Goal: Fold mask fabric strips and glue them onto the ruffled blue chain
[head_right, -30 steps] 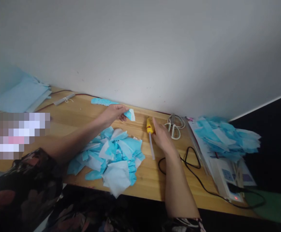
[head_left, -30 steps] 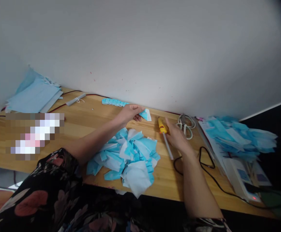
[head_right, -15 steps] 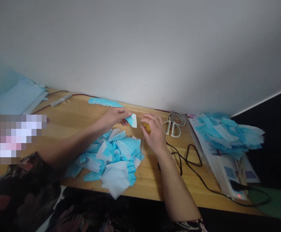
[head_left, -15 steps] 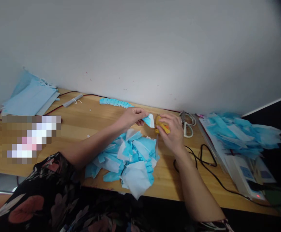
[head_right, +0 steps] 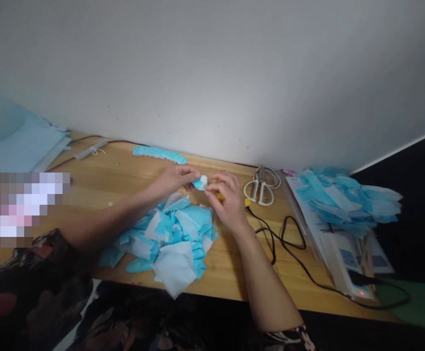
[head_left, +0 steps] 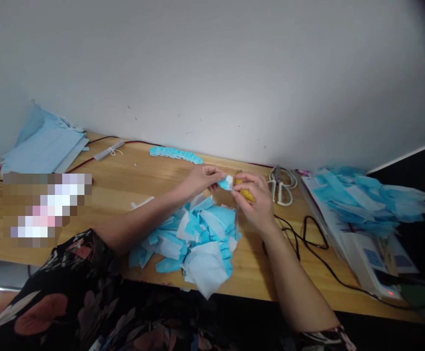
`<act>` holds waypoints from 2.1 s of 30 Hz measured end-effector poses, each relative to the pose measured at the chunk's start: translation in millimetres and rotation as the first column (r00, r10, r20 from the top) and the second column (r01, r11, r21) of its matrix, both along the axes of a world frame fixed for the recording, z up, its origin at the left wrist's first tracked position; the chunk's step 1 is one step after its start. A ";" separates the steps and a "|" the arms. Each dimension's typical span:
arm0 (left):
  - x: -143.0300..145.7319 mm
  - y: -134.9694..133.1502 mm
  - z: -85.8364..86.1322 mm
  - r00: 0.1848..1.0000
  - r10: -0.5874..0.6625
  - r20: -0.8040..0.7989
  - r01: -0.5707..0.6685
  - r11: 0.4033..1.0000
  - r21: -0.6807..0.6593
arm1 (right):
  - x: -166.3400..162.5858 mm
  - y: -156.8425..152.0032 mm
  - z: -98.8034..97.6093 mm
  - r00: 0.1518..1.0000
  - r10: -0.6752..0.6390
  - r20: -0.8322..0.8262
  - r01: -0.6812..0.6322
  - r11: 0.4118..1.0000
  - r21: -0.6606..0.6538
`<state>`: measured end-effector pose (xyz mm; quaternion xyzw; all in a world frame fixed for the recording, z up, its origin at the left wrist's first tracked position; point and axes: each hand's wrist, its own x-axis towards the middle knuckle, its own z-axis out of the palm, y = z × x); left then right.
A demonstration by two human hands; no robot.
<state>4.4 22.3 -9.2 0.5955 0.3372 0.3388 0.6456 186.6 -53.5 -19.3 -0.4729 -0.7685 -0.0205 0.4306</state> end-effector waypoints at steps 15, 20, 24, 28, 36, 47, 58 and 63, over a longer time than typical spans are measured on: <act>2.6 -8.8 1.1 0.999 -0.051 -0.007 0.051 0.999 0.013 | -5.2 2.4 -8.2 0.931 -0.081 -0.355 -0.011 0.969 -0.249; 2.9 -8.0 -0.6 0.997 -0.070 0.010 0.070 0.998 0.002 | -6.9 3.5 -12.1 0.864 -0.113 -0.490 -0.089 0.925 -0.370; 3.0 -8.6 0.0 0.997 -0.071 0.012 0.071 0.997 0.017 | -7.3 4.3 -13.4 0.843 -0.097 -0.528 -0.124 0.921 -0.368; 3.1 -9.7 1.7 0.997 -0.077 0.002 0.077 0.997 0.005 | -7.4 4.3 -14.8 0.844 -0.107 -0.526 -0.125 0.914 -0.386; 2.1 -10.9 5.4 0.988 -0.153 0.003 0.153 0.988 -0.012 | -6.3 6.1 -15.4 0.806 -0.113 -0.581 -0.150 0.911 -0.385; 7.1 -12.4 -3.5 0.988 -0.157 -0.010 0.156 0.987 -0.048 | -8.6 5.8 -12.1 0.764 -0.129 -0.632 -0.147 0.919 -0.366; 4.6 -7.2 -4.4 0.991 -0.091 -0.098 0.094 0.995 0.028 | 2.1 3.6 -10.0 0.714 -0.012 -0.700 -0.357 0.854 -0.379; 2.9 -8.6 -2.1 0.978 -0.078 -0.194 0.103 0.987 0.123 | 7.0 2.0 -6.1 0.751 -0.034 -0.659 -0.316 0.858 -0.404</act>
